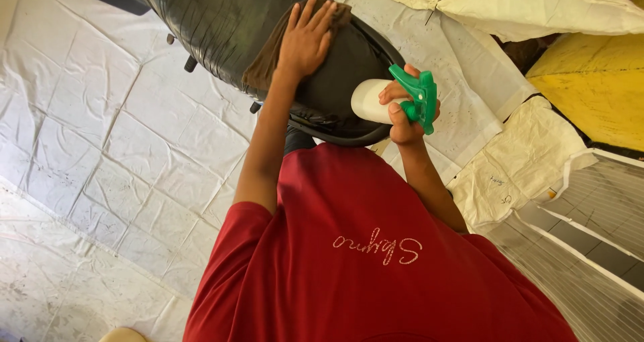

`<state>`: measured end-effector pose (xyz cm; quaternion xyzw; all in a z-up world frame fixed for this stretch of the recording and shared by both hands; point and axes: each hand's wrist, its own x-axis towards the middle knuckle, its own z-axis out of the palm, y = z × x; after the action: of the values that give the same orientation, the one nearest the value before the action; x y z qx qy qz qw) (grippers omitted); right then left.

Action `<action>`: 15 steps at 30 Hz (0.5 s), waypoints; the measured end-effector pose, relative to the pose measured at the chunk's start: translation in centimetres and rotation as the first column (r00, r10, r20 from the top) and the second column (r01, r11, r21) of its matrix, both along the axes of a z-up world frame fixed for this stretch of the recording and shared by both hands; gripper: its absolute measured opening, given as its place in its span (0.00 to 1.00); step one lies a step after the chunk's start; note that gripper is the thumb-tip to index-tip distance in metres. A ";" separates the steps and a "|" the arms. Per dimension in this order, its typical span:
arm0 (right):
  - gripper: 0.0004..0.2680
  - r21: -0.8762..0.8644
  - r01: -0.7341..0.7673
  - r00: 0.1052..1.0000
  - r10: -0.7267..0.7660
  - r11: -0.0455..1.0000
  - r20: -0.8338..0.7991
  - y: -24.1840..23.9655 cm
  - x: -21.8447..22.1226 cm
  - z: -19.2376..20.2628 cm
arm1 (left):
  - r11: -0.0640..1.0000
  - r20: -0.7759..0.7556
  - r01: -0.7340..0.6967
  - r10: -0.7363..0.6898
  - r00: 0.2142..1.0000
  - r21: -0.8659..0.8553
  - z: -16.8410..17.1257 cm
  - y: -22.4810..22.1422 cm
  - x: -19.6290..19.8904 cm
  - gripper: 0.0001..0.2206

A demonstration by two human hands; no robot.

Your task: The person sprays a cleaning solution onto a black motorcycle seat using a spray bottle and wipes the surface with a brown cloth. The person repeatedly sprays and wipes different sections of the seat to clean it.

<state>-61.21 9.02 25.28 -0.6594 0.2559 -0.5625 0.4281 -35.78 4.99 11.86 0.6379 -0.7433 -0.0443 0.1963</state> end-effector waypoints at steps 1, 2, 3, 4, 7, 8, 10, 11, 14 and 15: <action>0.19 -0.002 0.000 1.000 0.000 1.000 0.013 -0.1 0.0 0.1 | 0.993 0.017 0.046 -0.048 0.999 0.108 -0.7 -0.2 -0.8 0.25; 0.19 -0.004 -0.001 1.000 0.001 1.000 0.027 -0.3 0.1 0.3 | 0.972 0.029 0.090 -0.099 0.995 0.215 -1.3 -0.5 -1.7 0.28; 0.19 -0.001 0.002 1.000 -0.002 1.000 0.026 -0.2 0.1 0.2 | 0.971 0.029 0.093 -0.101 0.994 0.218 -0.1 0.7 -2.6 0.28; 0.19 0.006 0.004 0.999 -0.005 1.000 0.051 -0.1 0.1 0.2 | 0.960 -0.006 0.220 -0.223 0.975 0.175 1.2 1.9 -3.5 0.26; 0.16 0.007 0.019 0.998 -0.019 1.000 0.055 -0.1 -0.1 0.7 | 0.909 -0.070 0.395 -0.389 0.918 0.134 2.5 3.4 -3.8 0.24; 0.13 0.006 0.031 0.999 -0.031 1.000 0.033 0.0 -0.2 1.0 | 0.883 -0.107 0.446 -0.434 0.894 0.143 2.6 3.6 -3.5 0.24; 0.16 0.025 0.016 0.999 -0.017 1.000 0.027 0.4 -0.6 0.4 | 0.935 -0.127 0.353 -0.347 0.929 0.028 5.6 1.4 -1.3 0.22; 0.18 0.035 -0.001 1.000 0.000 0.999 0.025 0.4 -0.8 0.1 | 0.965 -0.153 0.247 -0.259 0.954 -0.094 7.1 0.1 -0.2 0.20; 0.16 0.021 0.026 0.999 -0.025 0.999 -0.026 0.7 -0.8 0.9 | 0.999 -0.046 -0.027 0.026 0.999 -0.036 -0.5 -3.2 3.1 0.20; 0.16 0.021 0.026 0.999 -0.025 0.999 -0.028 0.9 -0.8 1.0 | 0.999 -0.048 -0.028 0.026 0.999 -0.036 -0.9 -3.5 2.1 0.20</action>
<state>-62.00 9.88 26.27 -0.6591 0.2762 -0.5560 0.4246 -33.69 1.48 10.92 0.6429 -0.7306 -0.0433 0.2260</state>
